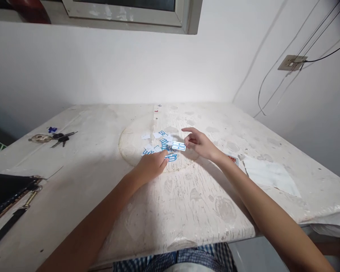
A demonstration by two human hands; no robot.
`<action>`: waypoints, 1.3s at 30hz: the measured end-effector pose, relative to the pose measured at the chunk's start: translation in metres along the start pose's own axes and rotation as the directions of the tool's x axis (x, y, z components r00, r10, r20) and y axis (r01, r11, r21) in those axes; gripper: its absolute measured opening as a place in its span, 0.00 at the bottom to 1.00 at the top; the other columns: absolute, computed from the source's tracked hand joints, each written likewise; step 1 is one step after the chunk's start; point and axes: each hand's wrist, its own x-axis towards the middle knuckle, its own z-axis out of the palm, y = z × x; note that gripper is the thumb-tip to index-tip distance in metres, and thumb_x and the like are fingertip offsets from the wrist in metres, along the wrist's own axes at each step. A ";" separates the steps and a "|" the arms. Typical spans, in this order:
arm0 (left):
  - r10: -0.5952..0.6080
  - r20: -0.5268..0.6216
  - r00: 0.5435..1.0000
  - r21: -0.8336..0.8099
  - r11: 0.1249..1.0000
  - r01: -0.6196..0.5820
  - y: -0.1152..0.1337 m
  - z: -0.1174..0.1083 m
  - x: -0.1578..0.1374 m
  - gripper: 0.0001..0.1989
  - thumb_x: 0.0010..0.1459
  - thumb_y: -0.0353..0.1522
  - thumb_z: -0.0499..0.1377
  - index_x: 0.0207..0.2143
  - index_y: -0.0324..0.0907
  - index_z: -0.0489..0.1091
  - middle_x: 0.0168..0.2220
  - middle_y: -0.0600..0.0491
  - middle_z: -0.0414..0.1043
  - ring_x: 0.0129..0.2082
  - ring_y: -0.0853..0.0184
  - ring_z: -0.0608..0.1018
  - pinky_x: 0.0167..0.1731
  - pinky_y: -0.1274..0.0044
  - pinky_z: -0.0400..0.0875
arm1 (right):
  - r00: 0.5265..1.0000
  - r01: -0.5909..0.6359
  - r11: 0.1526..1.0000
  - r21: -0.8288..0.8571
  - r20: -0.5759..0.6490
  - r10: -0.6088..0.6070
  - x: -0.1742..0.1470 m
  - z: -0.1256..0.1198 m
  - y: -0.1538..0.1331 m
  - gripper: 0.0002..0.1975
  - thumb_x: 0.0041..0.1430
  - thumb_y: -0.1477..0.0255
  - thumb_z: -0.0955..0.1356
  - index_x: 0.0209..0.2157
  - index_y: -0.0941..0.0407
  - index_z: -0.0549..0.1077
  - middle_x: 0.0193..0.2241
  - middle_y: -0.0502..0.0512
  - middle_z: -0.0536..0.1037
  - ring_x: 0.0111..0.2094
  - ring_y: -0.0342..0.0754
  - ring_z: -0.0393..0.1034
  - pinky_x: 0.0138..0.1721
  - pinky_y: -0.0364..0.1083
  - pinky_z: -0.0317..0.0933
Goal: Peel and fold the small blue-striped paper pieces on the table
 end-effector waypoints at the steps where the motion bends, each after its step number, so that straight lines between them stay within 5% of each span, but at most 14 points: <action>1: -0.001 -0.001 1.000 0.004 1.000 0.001 0.000 0.001 0.000 0.13 0.60 0.37 0.41 0.37 0.42 0.61 0.30 0.52 0.71 0.27 0.65 0.72 0.24 0.76 0.57 | 1.000 0.010 0.999 0.030 -0.006 -0.009 0.000 0.000 -0.003 0.22 0.48 0.76 0.62 0.48 0.58 0.59 0.25 0.48 0.65 0.27 0.41 0.62 0.32 0.44 0.59; 9: 0.008 -0.001 1.000 -0.003 1.000 -0.008 -0.001 0.004 0.001 0.14 0.61 0.37 0.40 0.39 0.42 0.60 0.30 0.52 0.70 0.28 0.65 0.72 0.26 0.77 0.58 | 0.998 0.067 0.998 0.016 -0.010 -0.067 -0.005 0.001 -0.013 0.20 0.50 0.76 0.62 0.47 0.58 0.60 0.26 0.49 0.65 0.28 0.42 0.61 0.33 0.44 0.58; 18: 0.007 0.047 0.999 -0.082 0.997 -0.004 0.000 -0.004 -0.004 0.12 0.57 0.40 0.45 0.35 0.42 0.59 0.30 0.53 0.69 0.26 0.67 0.71 0.24 0.77 0.56 | 0.959 0.220 0.931 -0.291 0.241 -0.151 -0.018 0.019 -0.020 0.23 0.49 0.81 0.60 0.49 0.56 0.61 0.29 0.51 0.66 0.28 0.43 0.58 0.29 0.42 0.53; 29: 0.029 0.022 0.999 -0.071 0.997 -0.027 -0.001 -0.001 -0.002 0.15 0.60 0.40 0.40 0.39 0.42 0.60 0.30 0.53 0.69 0.27 0.66 0.71 0.24 0.76 0.57 | 0.942 0.328 0.863 -0.383 0.198 -0.270 -0.023 0.043 -0.009 0.23 0.45 0.84 0.57 0.45 0.55 0.61 0.34 0.54 0.65 0.34 0.45 0.60 0.32 0.43 0.54; 35: 0.016 0.012 1.000 0.036 0.999 -0.017 0.000 0.001 0.001 0.13 0.61 0.37 0.39 0.36 0.42 0.60 0.29 0.52 0.70 0.27 0.65 0.72 0.24 0.77 0.56 | 0.988 0.151 0.878 -0.453 0.056 -0.141 -0.015 0.022 -0.008 0.19 0.51 0.78 0.60 0.47 0.57 0.62 0.35 0.56 0.68 0.31 0.45 0.61 0.32 0.44 0.55; 39: 0.022 0.008 1.000 0.059 0.998 -0.023 0.001 0.000 0.001 0.12 0.61 0.36 0.40 0.36 0.42 0.60 0.29 0.52 0.70 0.27 0.65 0.72 0.24 0.77 0.56 | 0.985 0.112 0.875 -0.470 0.167 -0.036 -0.010 0.010 0.003 0.23 0.49 0.70 0.66 0.48 0.58 0.63 0.32 0.55 0.68 0.29 0.44 0.62 0.30 0.43 0.55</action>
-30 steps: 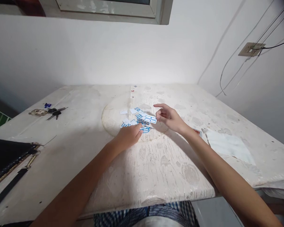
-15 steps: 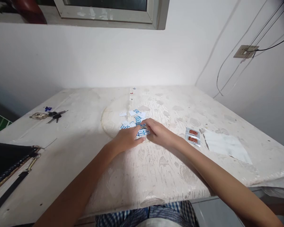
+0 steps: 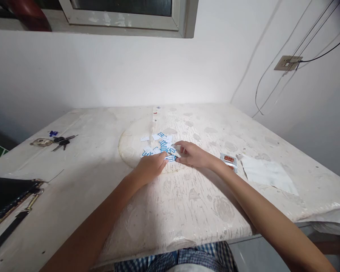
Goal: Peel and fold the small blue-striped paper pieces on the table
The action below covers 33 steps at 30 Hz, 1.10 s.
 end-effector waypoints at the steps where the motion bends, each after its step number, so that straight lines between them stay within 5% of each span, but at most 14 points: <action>1: 0.005 -0.002 1.000 0.003 1.000 -0.005 0.000 0.000 0.000 0.12 0.61 0.36 0.40 0.36 0.41 0.60 0.29 0.52 0.70 0.27 0.65 0.72 0.23 0.77 0.56 | 1.000 0.004 1.000 0.005 0.017 -0.004 0.001 0.001 0.003 0.22 0.49 0.70 0.66 0.48 0.58 0.64 0.31 0.54 0.69 0.28 0.44 0.61 0.30 0.43 0.55; 8: 0.009 0.003 1.000 0.032 0.999 -0.009 0.001 -0.001 0.000 0.12 0.61 0.35 0.40 0.36 0.41 0.60 0.28 0.52 0.70 0.27 0.65 0.72 0.23 0.77 0.56 | 0.997 -0.044 0.991 0.128 -0.054 0.052 0.006 0.007 0.013 0.07 0.50 0.77 0.61 0.29 0.58 0.70 0.26 0.53 0.72 0.26 0.42 0.62 0.29 0.42 0.55; 18: -0.027 0.029 0.999 -0.035 0.999 0.028 0.000 -0.001 0.000 0.13 0.60 0.39 0.42 0.41 0.42 0.60 0.33 0.52 0.71 0.30 0.64 0.73 0.25 0.76 0.58 | 0.972 -0.196 0.796 0.572 0.007 0.234 0.007 -0.008 -0.008 0.08 0.42 0.75 0.66 0.29 0.61 0.72 0.21 0.50 0.70 0.24 0.41 0.63 0.27 0.42 0.57; 23: -0.031 0.064 0.998 -0.122 0.992 0.038 -0.001 -0.005 -0.004 0.16 0.56 0.44 0.46 0.39 0.43 0.61 0.30 0.54 0.69 0.28 0.66 0.72 0.25 0.77 0.58 | 0.970 -0.241 0.777 0.582 0.173 0.171 0.003 -0.004 -0.012 0.05 0.41 0.75 0.67 0.25 0.60 0.70 0.19 0.50 0.70 0.21 0.40 0.62 0.22 0.42 0.56; 33: -0.008 0.042 0.999 -0.141 0.990 0.014 -0.002 -0.004 -0.004 0.15 0.59 0.42 0.42 0.39 0.44 0.61 0.31 0.53 0.70 0.28 0.66 0.71 0.25 0.77 0.57 | 0.989 -0.149 0.831 0.536 0.058 0.139 0.003 0.025 -0.010 0.05 0.44 0.71 0.67 0.24 0.59 0.68 0.17 0.47 0.65 0.19 0.38 0.57 0.20 0.40 0.51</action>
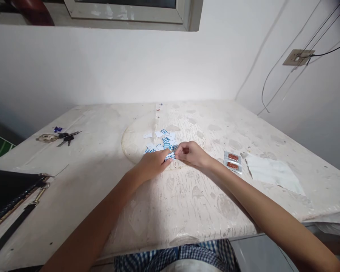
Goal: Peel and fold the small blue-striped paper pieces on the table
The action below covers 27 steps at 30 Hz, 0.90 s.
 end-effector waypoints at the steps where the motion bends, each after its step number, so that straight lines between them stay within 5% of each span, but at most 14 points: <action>1: 0.017 -0.007 1.000 0.009 1.000 -0.017 -0.001 0.000 0.000 0.15 0.60 0.41 0.41 0.39 0.44 0.61 0.31 0.53 0.70 0.29 0.65 0.72 0.25 0.77 0.58 | 1.000 0.010 1.000 0.006 -0.002 -0.010 0.000 0.001 -0.001 0.05 0.44 0.71 0.67 0.24 0.59 0.68 0.18 0.46 0.65 0.19 0.38 0.57 0.20 0.40 0.51; 4: 0.053 -0.013 0.998 0.035 0.998 -0.053 -0.002 0.002 0.001 0.15 0.61 0.39 0.39 0.40 0.44 0.61 0.33 0.52 0.71 0.30 0.65 0.72 0.26 0.77 0.58 | 0.998 0.038 0.999 0.015 -0.042 -0.037 0.002 -0.003 -0.004 0.05 0.45 0.71 0.66 0.25 0.59 0.68 0.18 0.47 0.66 0.20 0.38 0.57 0.22 0.41 0.53; 9: 0.077 -0.021 0.997 0.078 0.994 -0.075 -0.001 0.003 0.001 0.15 0.61 0.36 0.40 0.46 0.44 0.60 0.38 0.51 0.71 0.34 0.64 0.73 0.30 0.75 0.61 | 0.955 0.046 0.989 -0.142 -0.285 -0.086 0.009 -0.021 0.006 0.07 0.49 0.72 0.64 0.29 0.60 0.70 0.26 0.54 0.71 0.26 0.41 0.62 0.29 0.43 0.56; 16: 0.118 -0.021 0.993 0.123 0.986 -0.114 0.001 0.000 -0.001 0.13 0.60 0.35 0.42 0.41 0.42 0.62 0.33 0.52 0.71 0.31 0.66 0.72 0.26 0.77 0.59 | 0.939 0.156 0.797 -0.584 -0.164 -0.304 0.016 -0.008 0.023 0.11 0.52 0.71 0.65 0.38 0.58 0.71 0.37 0.57 0.72 0.40 0.49 0.62 0.42 0.48 0.54; 27: 0.107 -0.013 0.994 0.148 0.983 -0.104 0.000 0.001 0.001 0.13 0.60 0.35 0.41 0.40 0.42 0.62 0.32 0.51 0.71 0.30 0.66 0.73 0.28 0.77 0.60 | 0.928 0.169 0.625 -0.762 -0.091 -0.362 0.022 0.000 0.020 0.17 0.57 0.76 0.58 0.49 0.60 0.63 0.37 0.60 0.72 0.38 0.51 0.62 0.38 0.47 0.55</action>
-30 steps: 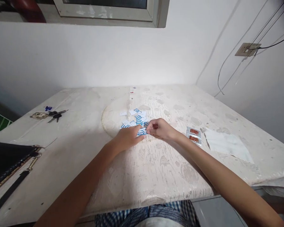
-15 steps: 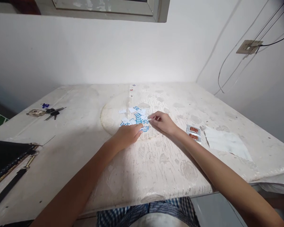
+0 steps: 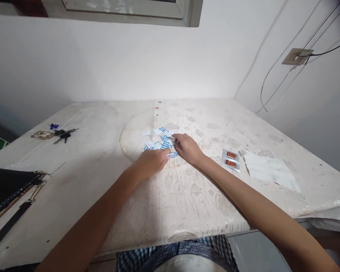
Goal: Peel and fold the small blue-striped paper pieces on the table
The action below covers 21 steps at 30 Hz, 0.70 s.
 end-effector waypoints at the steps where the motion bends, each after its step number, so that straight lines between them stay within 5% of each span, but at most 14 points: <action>1: 0.003 0.000 1.000 0.000 1.000 -0.003 0.000 0.000 0.000 0.13 0.60 0.35 0.41 0.40 0.42 0.62 0.33 0.51 0.71 0.31 0.66 0.73 0.28 0.77 0.60 | 1.000 0.011 1.000 -0.007 -0.003 -0.011 0.000 0.000 0.000 0.17 0.57 0.77 0.57 0.49 0.61 0.62 0.37 0.60 0.72 0.38 0.51 0.62 0.38 0.47 0.55; 11: -0.012 0.015 1.000 -0.039 0.999 0.012 0.001 -0.002 -0.001 0.14 0.60 0.35 0.41 0.41 0.42 0.62 0.33 0.51 0.71 0.31 0.65 0.72 0.29 0.76 0.61 | 1.000 -0.016 0.999 -0.046 -0.005 0.016 -0.002 -0.009 0.003 0.21 0.55 0.78 0.57 0.51 0.61 0.61 0.42 0.64 0.70 0.41 0.53 0.62 0.40 0.49 0.57; 16: 0.004 0.001 1.000 -0.025 1.000 -0.004 0.000 -0.002 -0.002 0.13 0.60 0.35 0.41 0.37 0.42 0.62 0.31 0.52 0.71 0.29 0.66 0.72 0.26 0.77 0.58 | 0.994 -0.086 0.962 0.259 -0.047 0.102 -0.002 -0.017 0.007 0.20 0.50 0.81 0.57 0.43 0.60 0.68 0.39 0.59 0.72 0.38 0.48 0.65 0.39 0.46 0.57; 21: -0.029 -0.007 1.000 -0.050 0.998 0.029 0.000 -0.001 -0.001 0.12 0.60 0.36 0.42 0.39 0.43 0.62 0.32 0.52 0.71 0.30 0.64 0.73 0.26 0.76 0.58 | 0.976 -0.197 0.802 0.564 0.039 0.213 -0.002 -0.025 0.006 0.17 0.49 0.77 0.56 0.36 0.60 0.72 0.28 0.53 0.72 0.27 0.43 0.64 0.31 0.43 0.57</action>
